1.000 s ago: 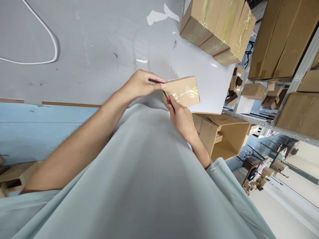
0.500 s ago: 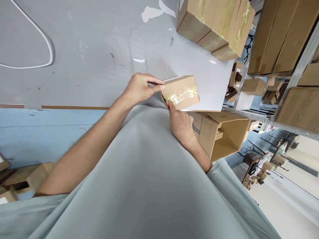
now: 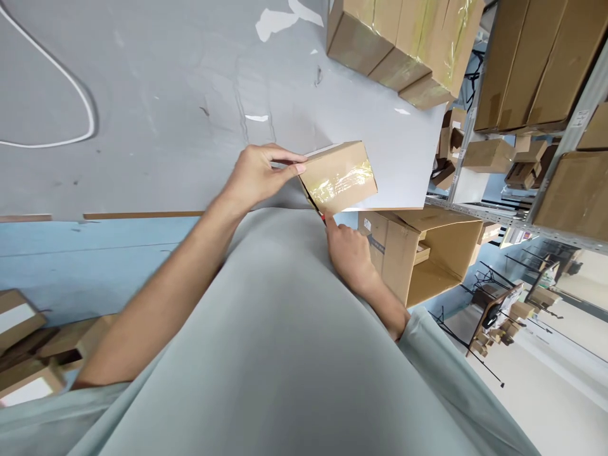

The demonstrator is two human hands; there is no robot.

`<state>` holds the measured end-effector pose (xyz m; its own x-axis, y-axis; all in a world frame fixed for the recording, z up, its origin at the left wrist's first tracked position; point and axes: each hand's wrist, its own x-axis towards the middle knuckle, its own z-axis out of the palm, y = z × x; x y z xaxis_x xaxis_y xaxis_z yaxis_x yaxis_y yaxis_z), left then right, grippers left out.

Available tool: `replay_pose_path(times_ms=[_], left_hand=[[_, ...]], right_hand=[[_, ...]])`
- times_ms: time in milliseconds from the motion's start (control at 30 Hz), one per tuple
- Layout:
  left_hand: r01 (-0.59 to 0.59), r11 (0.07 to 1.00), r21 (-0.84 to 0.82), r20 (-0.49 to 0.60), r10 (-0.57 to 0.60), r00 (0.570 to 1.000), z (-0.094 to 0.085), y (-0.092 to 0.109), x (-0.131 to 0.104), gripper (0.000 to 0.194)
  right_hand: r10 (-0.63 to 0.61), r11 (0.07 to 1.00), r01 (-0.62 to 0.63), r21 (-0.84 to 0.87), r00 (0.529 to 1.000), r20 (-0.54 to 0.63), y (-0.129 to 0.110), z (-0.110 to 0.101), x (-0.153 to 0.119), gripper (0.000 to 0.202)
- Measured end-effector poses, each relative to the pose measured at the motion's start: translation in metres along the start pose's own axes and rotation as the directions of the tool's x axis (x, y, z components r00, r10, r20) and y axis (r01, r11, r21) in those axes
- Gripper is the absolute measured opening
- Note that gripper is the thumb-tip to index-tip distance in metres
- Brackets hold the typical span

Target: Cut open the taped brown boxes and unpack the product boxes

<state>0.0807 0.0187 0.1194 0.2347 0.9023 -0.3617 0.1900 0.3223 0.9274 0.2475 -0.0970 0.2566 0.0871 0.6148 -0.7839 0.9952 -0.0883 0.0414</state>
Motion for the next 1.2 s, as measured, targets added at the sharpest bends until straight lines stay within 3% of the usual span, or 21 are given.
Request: replay_pose_path(times_ms=[67,133,233,300,367,433,533,633,733,800,900,1000,1100,1200], left_hand=[[-0.003,1.000,0.014,-0.037,0.004,0.999,0.000,-0.001,0.000,0.020],[0.015,0.999,0.041,-0.079,-0.012,0.997,0.000,-0.002,0.000,0.023],[0.095,0.993,0.076,-0.132,-0.085,0.988,0.002,-0.001,0.002,0.031],[0.135,0.988,0.080,-0.170,-0.120,0.978,0.004,0.001,0.002,0.030],[0.134,0.989,0.065,-0.199,-0.119,0.973,0.005,0.002,0.004,0.025],[0.115,0.993,0.037,-0.214,-0.104,0.971,0.003,0.004,0.006,0.023],[0.085,0.996,0.038,-0.246,-0.073,0.967,-0.007,0.008,0.008,0.025],[0.042,0.978,0.203,-0.296,0.021,0.955,-0.014,0.019,0.005,0.023],[-0.101,0.879,0.465,-0.226,0.228,0.947,-0.002,0.031,0.000,0.022],[-0.254,0.807,0.533,-0.044,0.326,0.944,0.017,0.035,-0.002,0.023],[-0.408,0.758,0.509,0.186,0.366,0.912,0.043,0.029,0.000,0.024],[-0.429,0.752,0.501,0.228,0.364,0.903,0.053,0.015,0.006,0.028],[-0.447,0.708,0.546,0.257,0.366,0.894,0.049,0.002,0.011,0.036],[-0.481,0.651,0.587,0.268,0.405,0.875,0.046,-0.005,0.013,0.041]], right_hand=[[-0.027,0.995,0.037,0.098,0.995,-0.094,0.017,-0.003,-0.009,0.060],[0.002,0.963,0.070,0.259,0.963,-0.268,0.044,-0.007,-0.003,0.056],[0.205,0.852,0.108,0.512,0.831,-0.517,0.092,-0.009,0.041,0.055],[0.321,0.742,0.149,0.653,0.776,-0.542,0.118,-0.004,0.080,0.049],[0.345,0.578,0.187,0.795,0.827,-0.445,0.129,0.006,0.110,0.047],[0.332,0.425,0.231,0.875,0.860,-0.388,0.124,0.020,0.124,0.050],[0.292,0.277,0.273,0.921,0.890,-0.351,0.095,0.044,0.119,0.052],[0.259,0.204,0.263,0.943,0.914,-0.312,0.067,0.063,0.107,0.051],[0.267,0.256,0.227,0.940,0.918,-0.294,0.056,0.072,0.104,0.049],[0.267,0.370,0.199,0.907,0.913,-0.309,0.058,0.072,0.103,0.047],[0.236,0.572,0.173,0.802,0.901,-0.363,0.068,0.065,0.099,0.044],[0.167,0.658,0.231,0.716,0.883,-0.439,0.076,0.056,0.093,0.049],[0.099,0.666,0.344,0.662,0.839,-0.535,0.076,0.048,0.091,0.052],[0.079,0.677,0.373,0.634,0.820,-0.567,0.071,0.042,0.093,0.055]])
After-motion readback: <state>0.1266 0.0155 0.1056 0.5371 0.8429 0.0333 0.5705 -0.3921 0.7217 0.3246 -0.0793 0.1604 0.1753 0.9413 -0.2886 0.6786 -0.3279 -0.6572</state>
